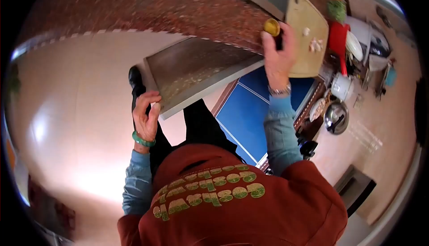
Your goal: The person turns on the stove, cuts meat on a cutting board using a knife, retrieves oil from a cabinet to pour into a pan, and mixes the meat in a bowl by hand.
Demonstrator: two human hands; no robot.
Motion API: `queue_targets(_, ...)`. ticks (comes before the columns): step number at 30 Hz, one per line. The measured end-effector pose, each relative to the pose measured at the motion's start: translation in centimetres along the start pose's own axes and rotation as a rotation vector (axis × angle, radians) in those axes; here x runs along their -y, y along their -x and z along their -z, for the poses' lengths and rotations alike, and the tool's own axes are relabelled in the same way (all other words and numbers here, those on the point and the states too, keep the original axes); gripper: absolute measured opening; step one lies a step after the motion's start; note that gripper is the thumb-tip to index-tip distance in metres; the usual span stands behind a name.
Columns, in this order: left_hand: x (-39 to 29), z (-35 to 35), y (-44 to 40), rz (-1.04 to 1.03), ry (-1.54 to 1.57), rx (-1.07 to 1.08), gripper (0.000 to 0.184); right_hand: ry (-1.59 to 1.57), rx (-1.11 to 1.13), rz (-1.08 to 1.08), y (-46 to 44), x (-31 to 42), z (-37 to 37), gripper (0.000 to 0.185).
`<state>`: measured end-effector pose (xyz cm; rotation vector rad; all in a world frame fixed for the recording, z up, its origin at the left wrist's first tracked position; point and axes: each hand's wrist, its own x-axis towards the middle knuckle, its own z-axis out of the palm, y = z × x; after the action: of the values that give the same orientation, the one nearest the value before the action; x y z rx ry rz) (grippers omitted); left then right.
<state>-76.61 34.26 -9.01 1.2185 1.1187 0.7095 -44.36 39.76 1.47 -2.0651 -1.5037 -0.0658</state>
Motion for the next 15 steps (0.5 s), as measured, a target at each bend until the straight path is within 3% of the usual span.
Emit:
queue_targets(3,-0.2,-0.2,0.0,-0.018,0.061,-0.079,0.016,-0.241,0.039,-0.258,2.8,4.6,1.7,0.019)
queue_targets(5,-0.4,-0.3,0.4,-0.029,0.025,-0.118,0.015,-0.38,0.577,0.097,4.2,7.6,1.3,0.017)
queue_targets(7,-0.6,-0.1,0.6,-0.053,0.024,-0.141,0.014,-0.395,1.036,0.247,4.7,13.0,-1.8,0.025)
queue_targets(11,1.2,-0.2,2.9,-0.101,0.016,-0.119,0.014,-0.374,1.11,0.343,7.0,13.1,-12.2,0.031)
queue_targets(13,1.7,-0.4,3.4,-0.119,0.064,-0.155,0.015,-0.174,1.213,0.047,7.1,10.1,-18.8,0.038)
queue_targets(15,2.0,-0.2,3.6,-0.114,0.081,-0.153,0.015,-0.024,0.995,0.266,6.8,3.2,-25.8,0.049)
